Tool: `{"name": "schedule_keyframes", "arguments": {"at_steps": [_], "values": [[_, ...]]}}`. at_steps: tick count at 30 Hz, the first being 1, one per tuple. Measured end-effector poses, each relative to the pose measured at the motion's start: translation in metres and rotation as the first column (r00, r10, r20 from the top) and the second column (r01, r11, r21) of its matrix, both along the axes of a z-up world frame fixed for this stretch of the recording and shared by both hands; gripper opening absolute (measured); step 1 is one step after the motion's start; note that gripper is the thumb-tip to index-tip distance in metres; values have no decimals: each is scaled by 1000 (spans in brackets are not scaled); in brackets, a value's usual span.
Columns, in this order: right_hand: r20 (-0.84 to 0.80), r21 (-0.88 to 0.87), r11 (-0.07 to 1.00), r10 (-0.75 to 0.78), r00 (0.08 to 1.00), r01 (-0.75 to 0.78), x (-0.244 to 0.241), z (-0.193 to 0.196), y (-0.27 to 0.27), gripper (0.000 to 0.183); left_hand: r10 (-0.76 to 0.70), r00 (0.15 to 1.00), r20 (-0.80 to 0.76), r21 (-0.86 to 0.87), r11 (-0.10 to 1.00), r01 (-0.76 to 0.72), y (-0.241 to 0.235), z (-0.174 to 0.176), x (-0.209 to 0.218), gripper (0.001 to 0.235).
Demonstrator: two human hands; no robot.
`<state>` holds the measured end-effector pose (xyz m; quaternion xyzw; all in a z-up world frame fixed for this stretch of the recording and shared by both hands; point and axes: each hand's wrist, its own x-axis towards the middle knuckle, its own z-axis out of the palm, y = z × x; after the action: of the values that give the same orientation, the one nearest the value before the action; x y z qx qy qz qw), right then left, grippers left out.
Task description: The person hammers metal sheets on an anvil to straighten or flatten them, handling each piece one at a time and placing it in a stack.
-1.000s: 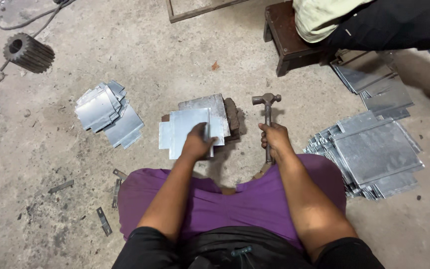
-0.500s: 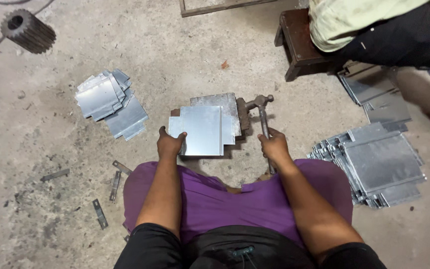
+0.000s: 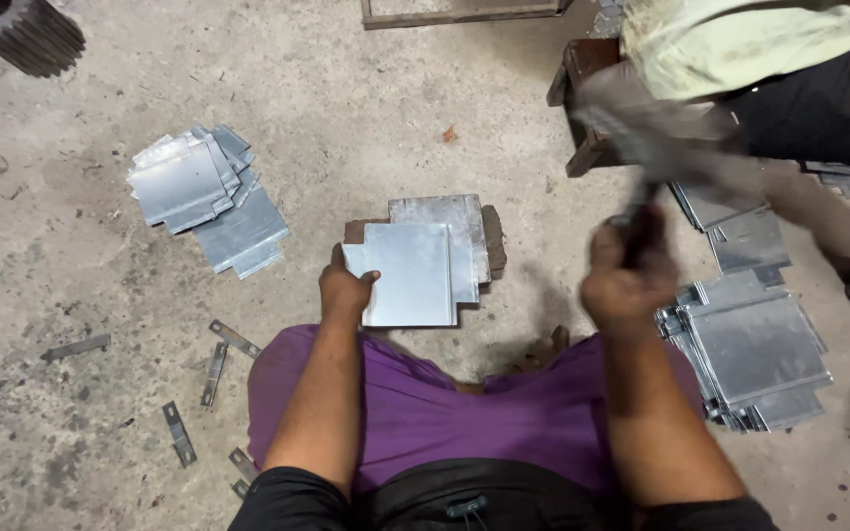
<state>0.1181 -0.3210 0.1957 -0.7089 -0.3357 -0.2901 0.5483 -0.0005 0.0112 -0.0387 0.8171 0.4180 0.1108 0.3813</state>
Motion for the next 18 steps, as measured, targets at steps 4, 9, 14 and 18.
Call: {"name": "schedule_keyframes", "arguments": {"at_steps": [4, 9, 14, 18], "values": [[317, 399, 846, 234, 919, -353, 28, 36, 13, 40, 33, 999, -26, -22, 999, -33, 14, -3, 1, 97], [17, 132, 991, -23, 1000, 20, 13, -67, 66, 46, 44, 999, -32, -47, 998, -45, 14, 1, 3, 93], [-723, -496, 823, -215, 657, -277, -11, -122, 73, 52, 34, 999, -37, -7, 999, -34, 12, 0, 0, 93], [-708, -256, 924, 20, 706, -283, -1, -82, 77, 61, 47, 998, -35, -52, 997, -48, 10, 2, 0, 93]]}}
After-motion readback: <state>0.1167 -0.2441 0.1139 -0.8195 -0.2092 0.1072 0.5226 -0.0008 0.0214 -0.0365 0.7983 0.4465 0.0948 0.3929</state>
